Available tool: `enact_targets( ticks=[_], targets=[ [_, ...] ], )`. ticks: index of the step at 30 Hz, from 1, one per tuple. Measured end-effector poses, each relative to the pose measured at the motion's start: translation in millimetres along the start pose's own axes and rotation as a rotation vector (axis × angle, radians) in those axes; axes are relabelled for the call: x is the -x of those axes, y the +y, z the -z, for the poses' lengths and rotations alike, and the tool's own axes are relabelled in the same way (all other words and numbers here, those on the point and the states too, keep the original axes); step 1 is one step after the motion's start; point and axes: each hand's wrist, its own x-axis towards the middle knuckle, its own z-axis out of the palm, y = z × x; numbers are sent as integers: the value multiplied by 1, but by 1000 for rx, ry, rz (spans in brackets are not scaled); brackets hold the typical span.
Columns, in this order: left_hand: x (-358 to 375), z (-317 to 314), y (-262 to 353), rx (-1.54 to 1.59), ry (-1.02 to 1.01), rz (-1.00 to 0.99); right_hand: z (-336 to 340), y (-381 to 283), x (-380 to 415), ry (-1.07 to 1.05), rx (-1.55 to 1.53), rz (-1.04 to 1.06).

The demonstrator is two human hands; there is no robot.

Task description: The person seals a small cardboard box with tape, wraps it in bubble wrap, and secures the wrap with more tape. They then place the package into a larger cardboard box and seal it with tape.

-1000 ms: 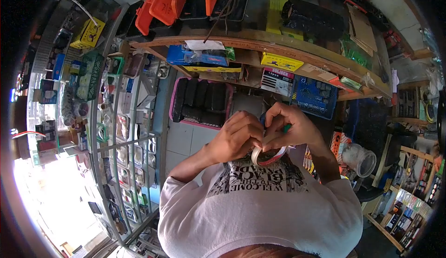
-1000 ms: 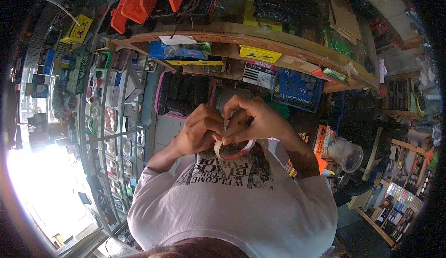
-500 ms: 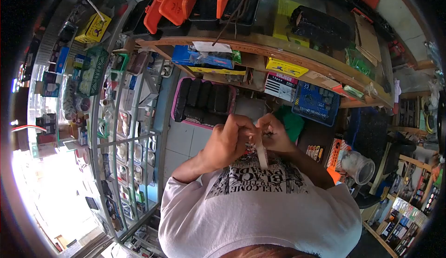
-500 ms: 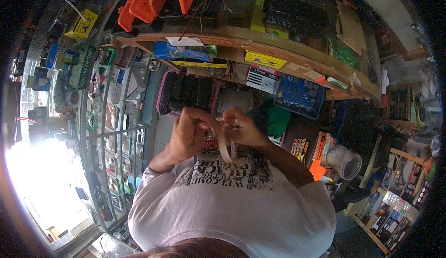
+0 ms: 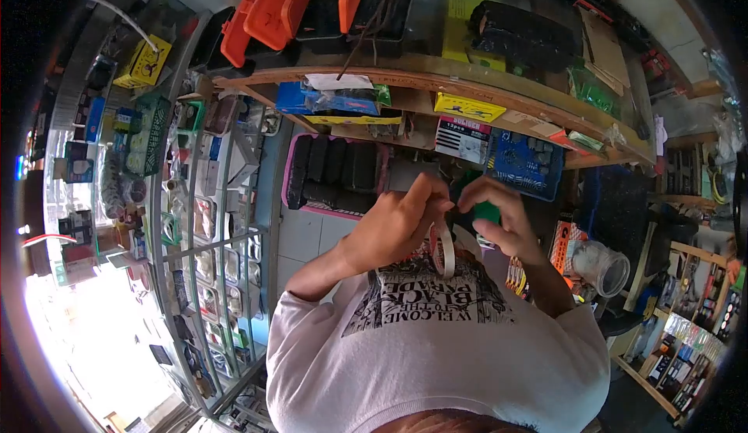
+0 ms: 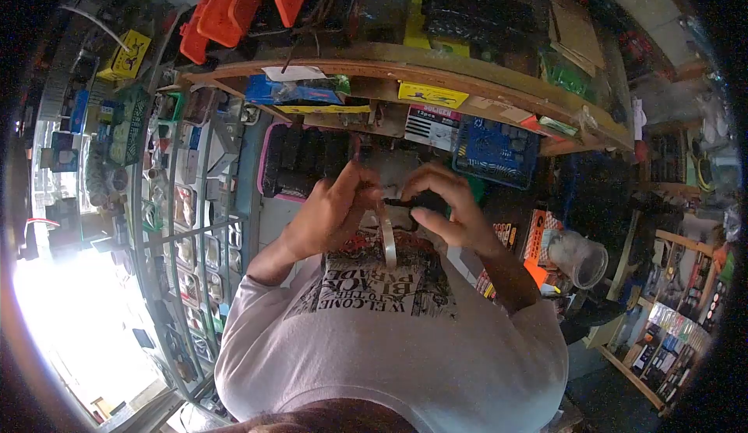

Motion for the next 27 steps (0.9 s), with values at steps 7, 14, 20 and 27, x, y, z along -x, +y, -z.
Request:
enact_targets(
  ticks=[7, 14, 20, 27],
  targets=[
    [-17, -3, 1, -22, -97, -34, -3, -43, -12, 48, 268, -104],
    [-17, -1, 0, 23, -98, 13, -6, -31, -14, 89, 129, -143],
    [-10, -12, -3, 233, -29, 42, -5, -29, -13, 109, 103, -79],
    [-2, -27, -22, 183, -87, 51, 0, -32, -13, 136, 125, -26]
  ],
)
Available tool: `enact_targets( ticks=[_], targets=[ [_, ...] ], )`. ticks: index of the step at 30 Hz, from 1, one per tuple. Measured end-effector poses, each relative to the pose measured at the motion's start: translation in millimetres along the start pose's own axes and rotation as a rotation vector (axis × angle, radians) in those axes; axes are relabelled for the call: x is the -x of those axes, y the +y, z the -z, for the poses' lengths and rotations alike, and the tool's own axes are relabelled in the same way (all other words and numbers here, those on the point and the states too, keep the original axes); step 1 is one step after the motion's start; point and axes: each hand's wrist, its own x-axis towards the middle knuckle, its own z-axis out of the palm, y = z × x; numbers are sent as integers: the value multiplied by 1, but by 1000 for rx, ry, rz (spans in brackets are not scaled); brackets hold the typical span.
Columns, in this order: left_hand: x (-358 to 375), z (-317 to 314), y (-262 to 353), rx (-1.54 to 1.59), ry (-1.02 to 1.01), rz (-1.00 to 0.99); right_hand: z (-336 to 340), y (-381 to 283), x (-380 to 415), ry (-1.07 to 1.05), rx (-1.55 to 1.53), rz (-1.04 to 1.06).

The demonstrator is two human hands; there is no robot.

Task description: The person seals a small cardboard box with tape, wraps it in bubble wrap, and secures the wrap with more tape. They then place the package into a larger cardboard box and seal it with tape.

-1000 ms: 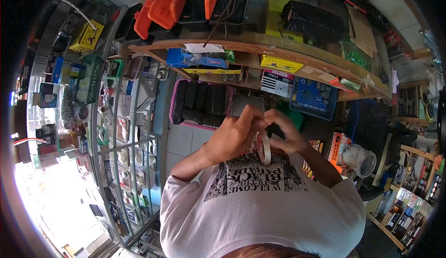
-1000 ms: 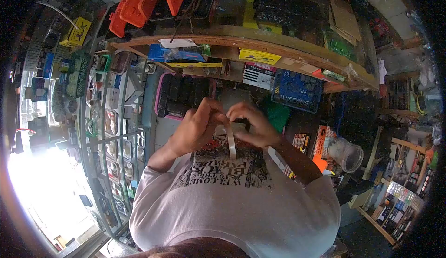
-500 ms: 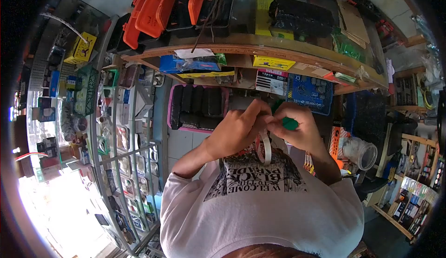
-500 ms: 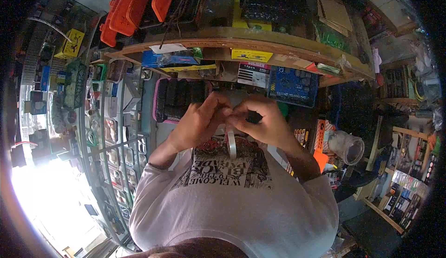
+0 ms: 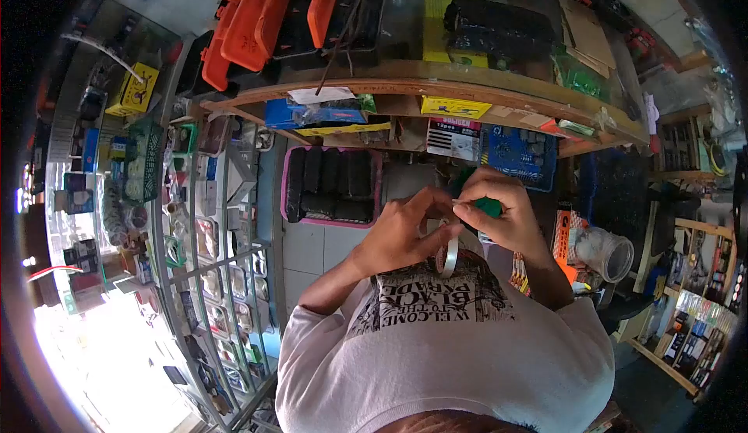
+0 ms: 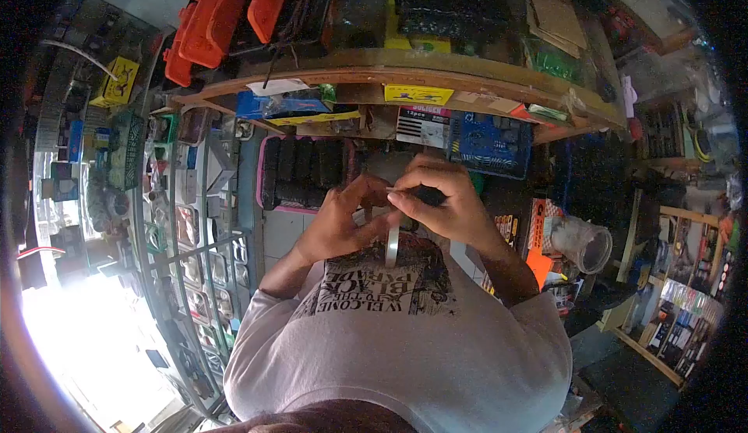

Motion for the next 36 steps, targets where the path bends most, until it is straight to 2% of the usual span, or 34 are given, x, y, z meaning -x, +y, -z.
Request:
enact_targets(
  ticks=[4, 7, 10, 15, 17, 19, 21, 22, 23, 24, 27, 30, 33, 36],
  targets=[
    [-2, -3, -4, 68, -26, 10, 3, 1, 2, 8, 28, 71],
    [-3, -4, 2, -41, 34, -68, 5, 0, 3, 16, 53, 101],
    [-3, -7, 3, 26, 57, -66, 8, -3, 3, 4, 104, 122],
    [-2, -5, 7, -37, 66, -81, 14, -6, -2, -1, 234, 256],
    [-2, -5, 6, -89, 79, -106, 28, -13, 0, 171, 308, 150],
    [0, -4, 8, -139, 109, -147, 78, -22, -2, 571, 20, 58],
    [5, -3, -3, -121, 131, -141, 154, -29, 0, 821, 332, 91],
    [7, -1, -5, -122, 138, -136, 199, -19, 3, 838, 435, -13],
    [8, 1, -6, -123, 146, -133, 239, -5, 8, 803, 574, -132],
    [8, 1, -8, -96, 154, -142, 274, 14, 16, 769, 856, -205],
    [7, 0, -11, -44, 175, -161, 348, 68, 35, 617, 1206, -411],
    [5, 2, -8, -38, 168, -160, 365, 83, 37, 576, 1240, -435],
    [4, -1, -8, -5, 159, -160, 365, 83, 36, 631, 1426, -391],
    [1, -1, -7, -27, 149, -173, 387, 90, 31, 560, 1241, -458]
  ],
)
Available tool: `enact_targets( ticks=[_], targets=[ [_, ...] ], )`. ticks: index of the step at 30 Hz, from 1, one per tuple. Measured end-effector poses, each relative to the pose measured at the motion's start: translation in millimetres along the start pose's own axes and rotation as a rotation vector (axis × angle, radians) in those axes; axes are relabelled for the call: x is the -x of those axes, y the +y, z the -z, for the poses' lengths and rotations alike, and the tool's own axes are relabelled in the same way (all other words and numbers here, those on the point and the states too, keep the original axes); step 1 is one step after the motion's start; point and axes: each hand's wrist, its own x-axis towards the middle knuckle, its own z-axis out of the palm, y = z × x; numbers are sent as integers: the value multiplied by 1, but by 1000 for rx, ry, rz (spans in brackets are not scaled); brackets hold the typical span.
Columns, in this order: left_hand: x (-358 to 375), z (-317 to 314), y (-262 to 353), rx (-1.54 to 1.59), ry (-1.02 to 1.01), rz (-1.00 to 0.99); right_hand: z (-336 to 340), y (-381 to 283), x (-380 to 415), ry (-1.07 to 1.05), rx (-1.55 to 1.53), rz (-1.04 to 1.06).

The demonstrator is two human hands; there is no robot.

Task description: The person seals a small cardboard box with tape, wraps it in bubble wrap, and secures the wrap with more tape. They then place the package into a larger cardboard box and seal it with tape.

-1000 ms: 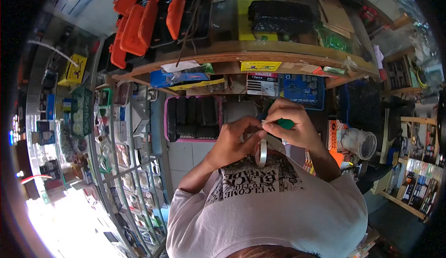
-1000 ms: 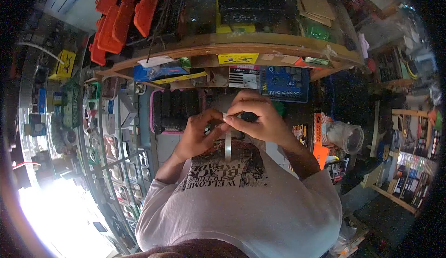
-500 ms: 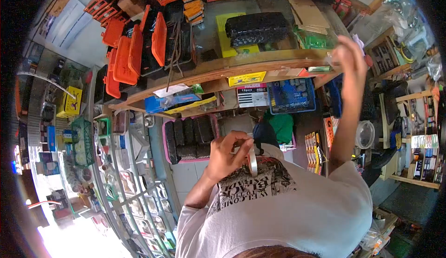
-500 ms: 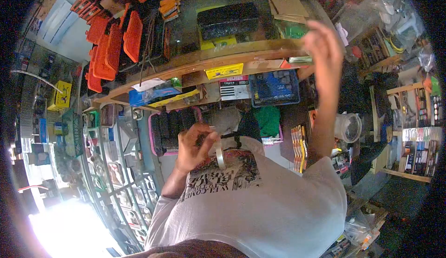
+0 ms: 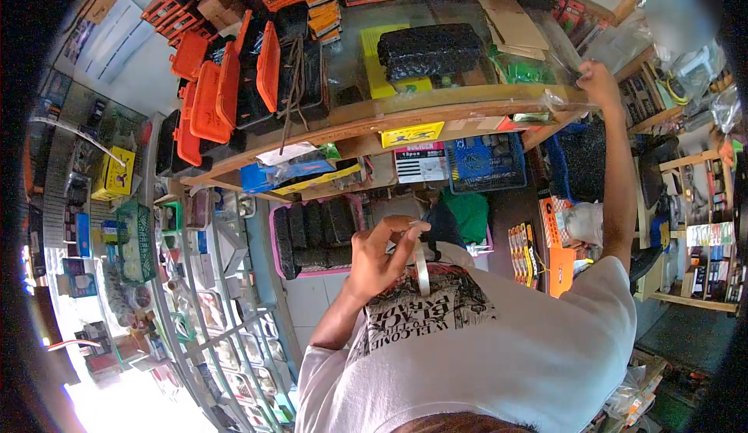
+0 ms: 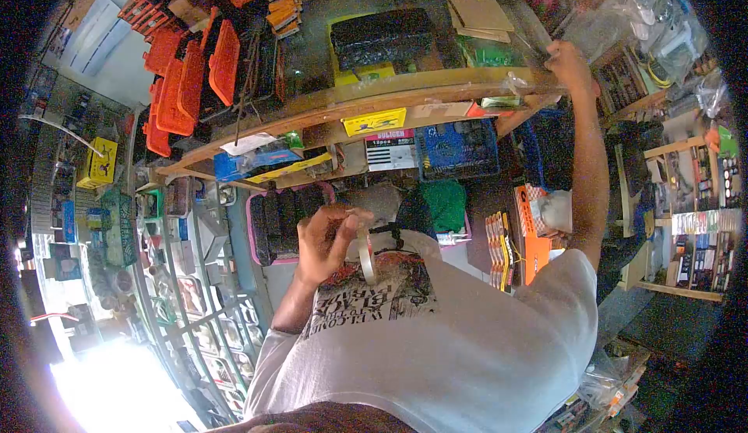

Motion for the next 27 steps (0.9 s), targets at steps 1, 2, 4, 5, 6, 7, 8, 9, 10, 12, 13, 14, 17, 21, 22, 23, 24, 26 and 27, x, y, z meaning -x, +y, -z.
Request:
enact_targets(
  ticks=[1, 2, 4, 5, 6, 7, 8, 9, 10, 12, 13, 14, 17, 21, 22, 23, 24, 26, 27],
  targets=[
    [0, 0, 0, -9, -6, 8, 1, 0, -2, -11, 13, 8],
    [0, 0, 0, -18, -12, 19, 2, 1, -5, -25, 27, 18],
    [-2, 1, 2, -23, -3, -10, -1, 3, -8, -38, 28, 56],
    [-2, 1, 3, -25, 1, -24, -2, 5, -8, -38, 17, 85],
    [-1, 1, 4, -28, 1, -13, -3, 5, -8, -39, 6, 114],
    [-1, 1, 5, -30, 2, -2, -4, 5, -9, -70, -6, 40],
    [0, 1, 5, -33, 5, 8, -3, 5, -11, -101, -18, -33],
    [0, 0, 4, -19, 7, -7, -3, 3, -12, -135, -30, -105],
    [1, -2, 1, -8, 12, -19, -3, 1, -12, -102, 68, -39],
    [0, 3, 14, -53, -34, 51, -5, -4, -7, -41, 255, 105],
    [0, 3, 13, -25, -27, 43, -6, -6, -5, -62, 202, 75],
    [-1, 1, 12, 4, -18, 33, -3, -8, -3, -83, 152, 47],
    [2, -1, 10, 47, 8, 46, -9, 12, 0, 21, 114, 49],
    [2, -2, 5, 41, 38, 45, 12, 21, 11, 320, -88, 279],
    [2, -2, 3, 32, 41, 34, 19, 20, 15, 444, -210, 428],
    [2, -2, 0, 25, 40, 29, 26, 18, 22, 398, -394, 284],
    [1, -3, -3, 20, 37, 24, 44, -9, 34, 349, -573, 135],
    [0, -5, -4, 23, 27, 26, 65, -58, 59, 246, -860, 159],
    [-2, -6, -3, 31, 23, 35, 74, -85, 74, 97, -959, 166]
  ],
)
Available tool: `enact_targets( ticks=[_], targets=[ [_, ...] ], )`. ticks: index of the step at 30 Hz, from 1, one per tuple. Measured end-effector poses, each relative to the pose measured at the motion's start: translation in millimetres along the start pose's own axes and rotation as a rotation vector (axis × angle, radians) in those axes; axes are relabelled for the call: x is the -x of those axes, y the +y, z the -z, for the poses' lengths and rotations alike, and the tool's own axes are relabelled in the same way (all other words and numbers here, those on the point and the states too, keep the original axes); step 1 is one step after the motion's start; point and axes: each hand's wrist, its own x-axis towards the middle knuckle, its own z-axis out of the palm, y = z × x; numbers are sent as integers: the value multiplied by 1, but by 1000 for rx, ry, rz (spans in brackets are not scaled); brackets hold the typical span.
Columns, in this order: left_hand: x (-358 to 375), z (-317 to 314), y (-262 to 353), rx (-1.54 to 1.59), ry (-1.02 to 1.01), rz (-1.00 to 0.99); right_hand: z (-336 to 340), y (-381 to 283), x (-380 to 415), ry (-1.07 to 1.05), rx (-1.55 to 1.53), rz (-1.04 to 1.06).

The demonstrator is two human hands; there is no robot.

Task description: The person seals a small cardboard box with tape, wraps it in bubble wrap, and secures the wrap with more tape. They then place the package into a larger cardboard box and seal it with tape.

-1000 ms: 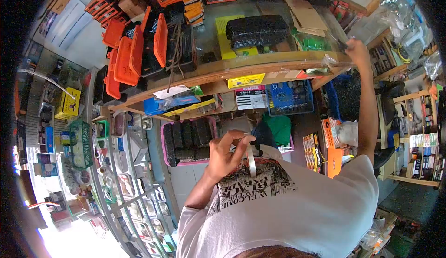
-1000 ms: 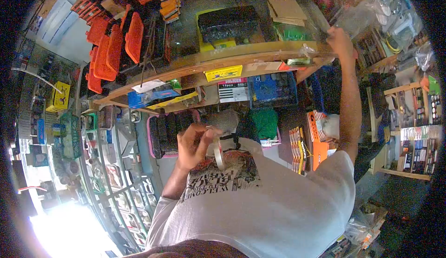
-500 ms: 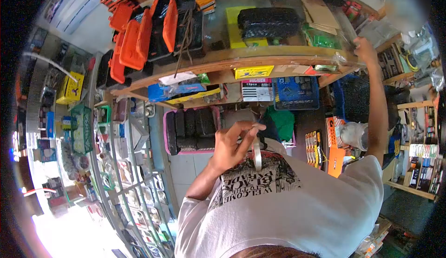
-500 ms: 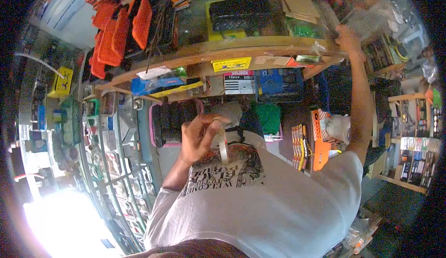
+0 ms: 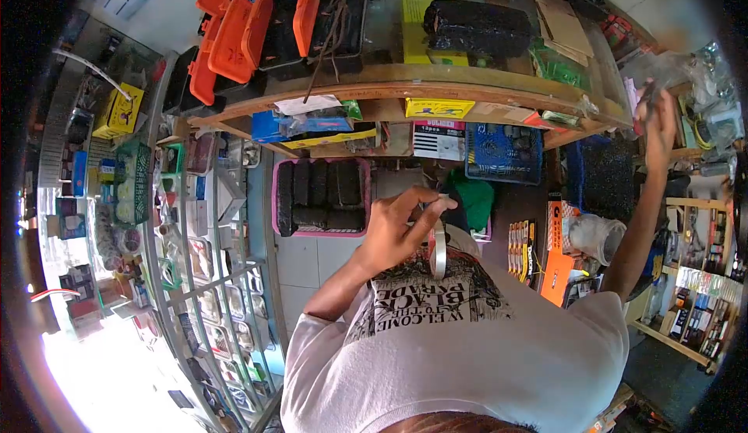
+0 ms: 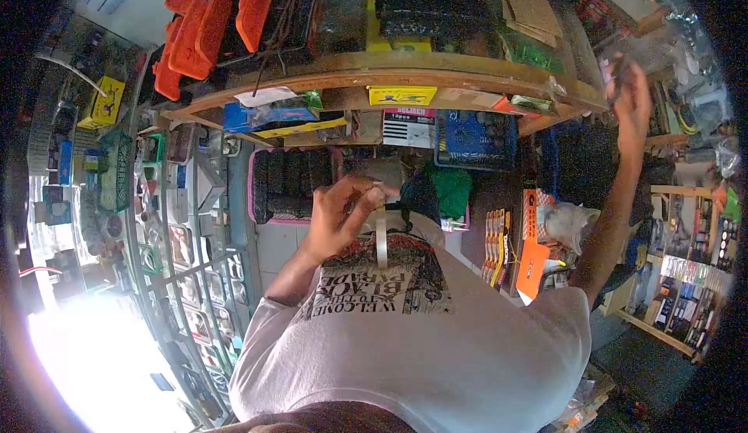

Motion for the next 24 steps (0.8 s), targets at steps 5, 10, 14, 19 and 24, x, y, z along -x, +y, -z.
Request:
enact_targets(
  ticks=[5, 10, 14, 19, 24],
  targets=[
    [-6, -5, 2, 12, -39, -20, -84, -84, 39, -1046, 78, -159],
    [-10, -8, 7, 2, -84, -3, -150, -93, 65, -1589, -25, -238],
    [-10, -9, 6, 1, -69, -33, -163, -93, 61, -1644, -83, -208],
    [-9, -7, 8, -17, -55, -43, -175, -98, 58, -1663, -26, -223],
    [-8, -8, 5, 11, -43, -35, -180, -96, 55, -1693, 11, -184]
  ],
)
